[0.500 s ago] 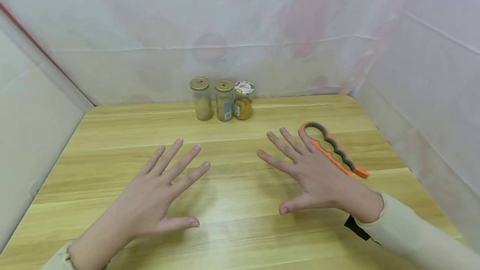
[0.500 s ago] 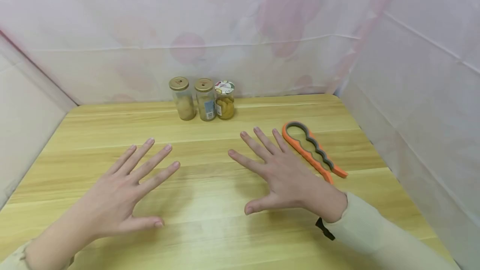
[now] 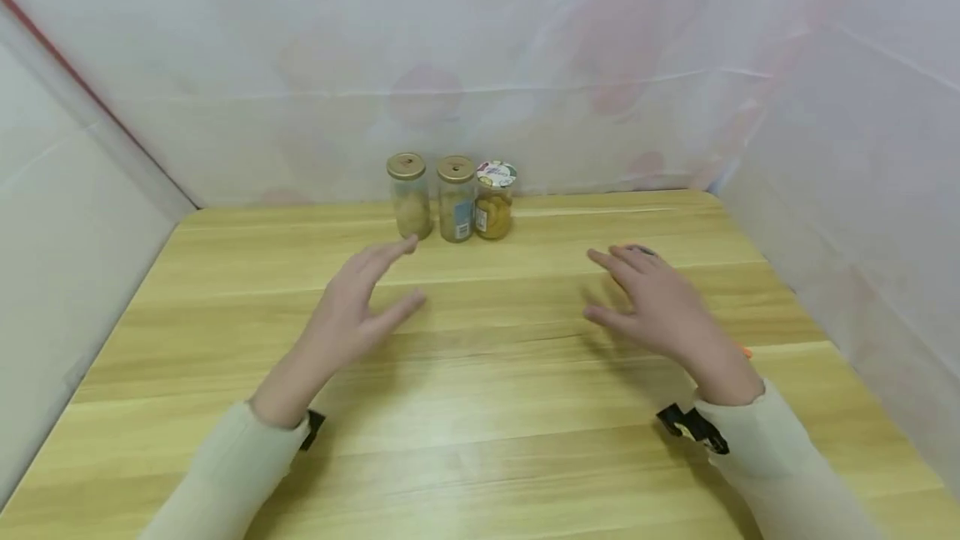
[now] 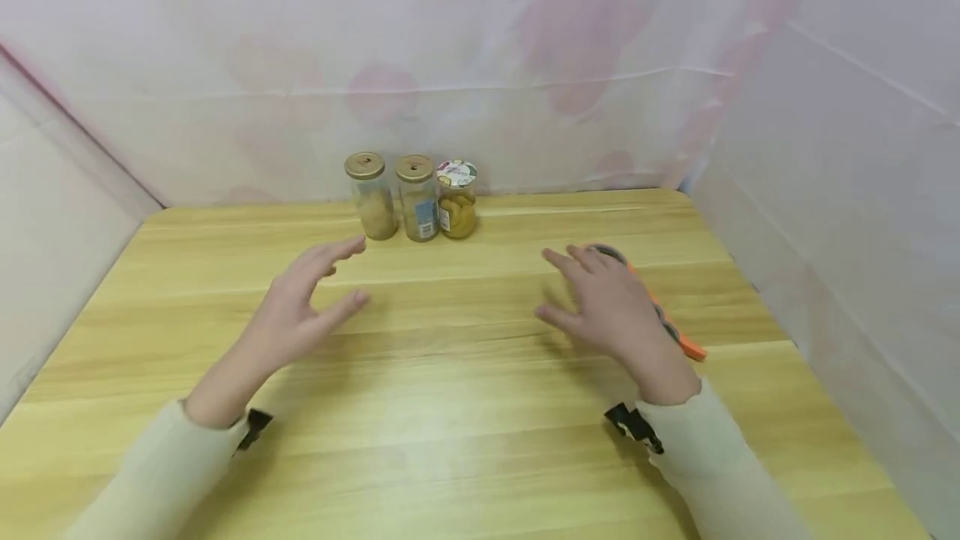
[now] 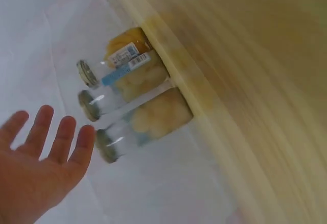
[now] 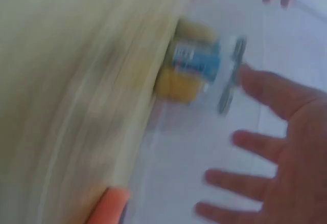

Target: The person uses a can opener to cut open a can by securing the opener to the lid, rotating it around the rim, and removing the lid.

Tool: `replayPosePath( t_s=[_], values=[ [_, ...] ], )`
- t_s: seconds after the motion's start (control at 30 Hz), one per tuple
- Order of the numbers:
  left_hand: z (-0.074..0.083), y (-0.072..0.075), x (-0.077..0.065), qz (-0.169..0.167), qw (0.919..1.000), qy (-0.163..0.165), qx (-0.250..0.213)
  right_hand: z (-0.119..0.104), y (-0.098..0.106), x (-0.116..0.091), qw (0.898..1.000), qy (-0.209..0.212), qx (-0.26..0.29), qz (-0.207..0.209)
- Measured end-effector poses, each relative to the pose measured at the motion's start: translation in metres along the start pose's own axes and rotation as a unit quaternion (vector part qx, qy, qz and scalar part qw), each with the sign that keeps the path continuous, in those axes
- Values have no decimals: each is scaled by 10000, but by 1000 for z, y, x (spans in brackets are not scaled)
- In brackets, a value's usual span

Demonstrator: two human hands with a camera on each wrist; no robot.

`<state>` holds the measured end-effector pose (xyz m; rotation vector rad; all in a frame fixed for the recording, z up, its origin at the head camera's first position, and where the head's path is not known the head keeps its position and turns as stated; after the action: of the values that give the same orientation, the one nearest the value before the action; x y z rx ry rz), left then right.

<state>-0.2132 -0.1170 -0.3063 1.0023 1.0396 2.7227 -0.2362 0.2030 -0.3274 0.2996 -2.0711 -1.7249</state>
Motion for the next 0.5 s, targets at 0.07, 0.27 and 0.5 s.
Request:
replayPosePath(
  t_s=[0.07,0.27,0.5],
  values=[
    [-15,-3,16,259,9973,408,-556,21,-7,-1,9986,-397,-38,-360],
    [-71,-5,38,880,9618,1941,-1719,57,-29,-9,9873,-1012,-211,-1207],
    [-125,-25,51,537,9270,3133,-1989,91,-38,-13,9759,-1656,17,-1420]
  ],
)
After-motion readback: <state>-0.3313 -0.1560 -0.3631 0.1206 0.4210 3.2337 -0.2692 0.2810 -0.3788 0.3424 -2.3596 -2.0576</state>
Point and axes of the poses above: each hand's wrist, its own x-axis towards the middle knuckle, its own y-axis out of the back of the hand, z = x × y, the point moved 10 cm from there along x, towards the middle knuckle, and after that the axes turned 5 degrees about z, right-handed, at the moved point
